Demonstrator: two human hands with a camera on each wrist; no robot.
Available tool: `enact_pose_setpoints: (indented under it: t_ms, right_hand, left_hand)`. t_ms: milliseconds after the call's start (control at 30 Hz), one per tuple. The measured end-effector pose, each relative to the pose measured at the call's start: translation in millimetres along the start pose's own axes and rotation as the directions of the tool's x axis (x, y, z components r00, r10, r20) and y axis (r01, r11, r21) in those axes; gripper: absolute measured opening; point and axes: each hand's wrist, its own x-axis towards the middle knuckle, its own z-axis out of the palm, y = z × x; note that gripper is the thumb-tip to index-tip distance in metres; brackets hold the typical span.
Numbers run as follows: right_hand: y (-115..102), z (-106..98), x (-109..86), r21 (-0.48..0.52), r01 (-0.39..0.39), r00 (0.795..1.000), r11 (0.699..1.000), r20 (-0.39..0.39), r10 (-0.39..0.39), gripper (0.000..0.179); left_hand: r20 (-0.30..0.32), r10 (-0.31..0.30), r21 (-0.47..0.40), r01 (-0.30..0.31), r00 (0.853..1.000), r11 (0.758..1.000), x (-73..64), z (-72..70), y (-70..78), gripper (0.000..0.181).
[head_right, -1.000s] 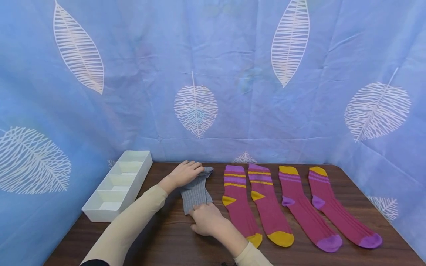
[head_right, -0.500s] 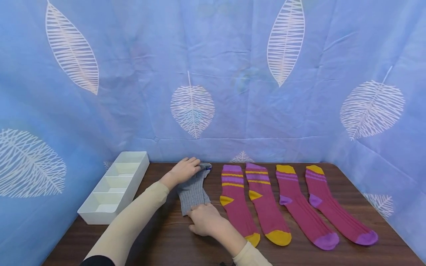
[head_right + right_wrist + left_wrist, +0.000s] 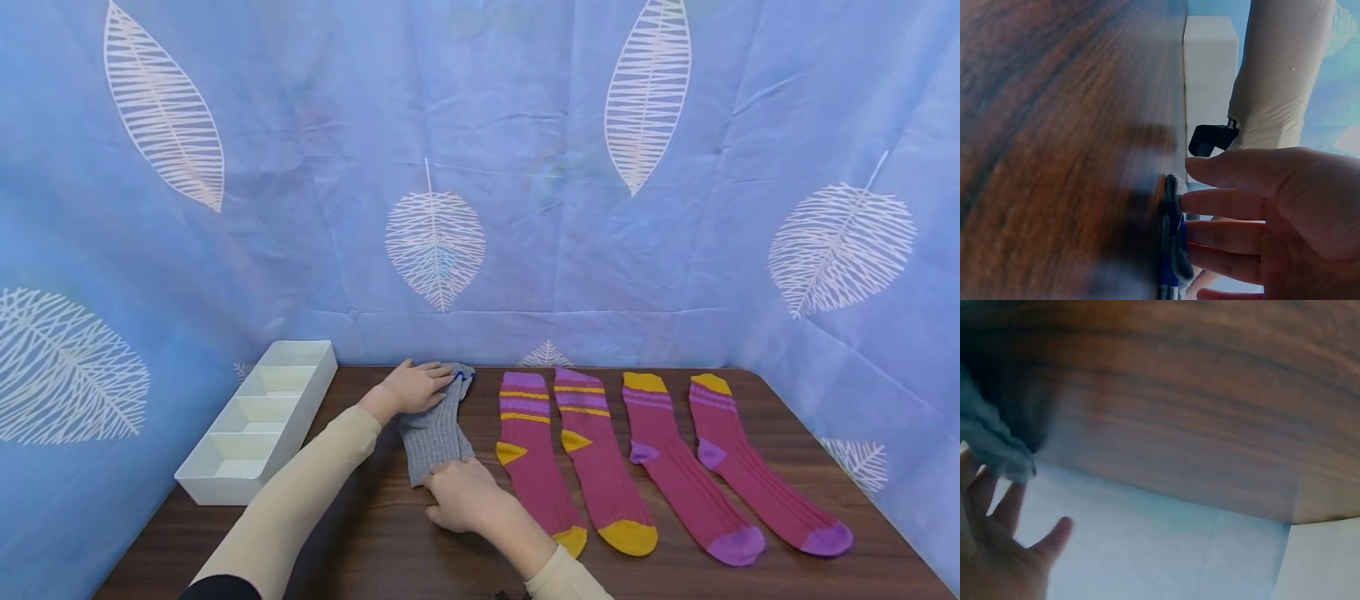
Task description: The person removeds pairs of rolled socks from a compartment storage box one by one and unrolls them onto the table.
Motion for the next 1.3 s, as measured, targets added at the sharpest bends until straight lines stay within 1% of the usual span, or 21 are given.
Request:
enact_pose_setpoints:
  t_ms: [33,100,167,233,400,533,633,800,900,1033,1167,1300]
  right_hand:
    - [0.0,0.0,-0.1,0.000,0.002,1.000,1.000,-0.001,-0.002,0.045]
    - [0.0,0.0,-0.3,-0.003,0.005,1.000,1.000,-0.004,-0.005,0.045]
    - [-0.2,0.5,0.0,-0.006,0.005,1.000,1.000,-0.009,-0.006,0.045]
    - [-0.6,0.5,0.1,-0.007,0.005,1.000,1.000,-0.013,-0.005,0.045]
    - [0.2,0.0,0.5,0.001,0.007,1.000,1.000,-0.020,-0.007,0.044]
    - [4.9,1.5,0.7,-0.005,-0.002,1.000,1.000,-0.030,0.002,0.043]
    - [8.0,0.4,1.1,-0.011,-0.021,0.999,1.000,-0.033,0.020,0.042]
    - [14.1,-5.0,3.2,-0.062,-0.068,0.997,0.996,-0.051,0.065,0.035]
    - [19.8,-7.0,6.9,-0.080,-0.093,0.995,0.992,-0.054,0.088,0.036]
    - [26.9,-10.3,13.7,-0.071,-0.132,0.991,0.989,-0.011,0.132,0.042]
    - [34.5,-14.5,20.8,-0.069,-0.184,0.982,0.980,0.036,0.187,0.045]
    - [42.4,-18.6,28.6,-0.071,-0.223,0.970,0.972,0.083,0.229,0.045]
  left_hand:
    - [0.036,-0.020,-0.023,0.021,0.999,1.000,-1.3,-1.6,-0.8,0.053]
    - [0.088,-0.058,-0.065,0.063,0.994,0.996,-3.6,-4.3,-3.1,0.055]
    - [0.122,-0.084,-0.097,0.096,0.989,0.991,-6.0,-5.5,-6.2,0.057]
    - [0.140,-0.106,-0.126,0.124,0.984,0.984,-8.6,-4.9,-10.6,0.058]
    - [0.151,-0.151,-0.152,0.174,0.977,0.973,-18.5,-0.4,-24.1,0.061]
    - [0.160,-0.173,-0.167,0.200,0.972,0.966,-30.7,0.6,-32.6,0.064]
    - [0.171,-0.195,-0.155,0.222,0.966,0.963,-39.9,0.3,-36.0,0.065]
    - [0.189,-0.230,-0.126,0.255,0.955,0.959,-54.2,-1.2,-38.1,0.066]
    - [0.190,-0.248,-0.117,0.273,0.950,0.955,-63.0,-0.1,-40.0,0.067]
    - [0.193,-0.253,-0.111,0.277,0.948,0.954,-76.1,1.2,-42.2,0.068]
    - [0.203,-0.244,-0.137,0.274,0.948,0.952,-88.3,0.6,-42.3,0.068]
    - [0.231,-0.256,-0.155,0.295,0.939,0.943,-100.0,-1.0,-40.5,0.069]
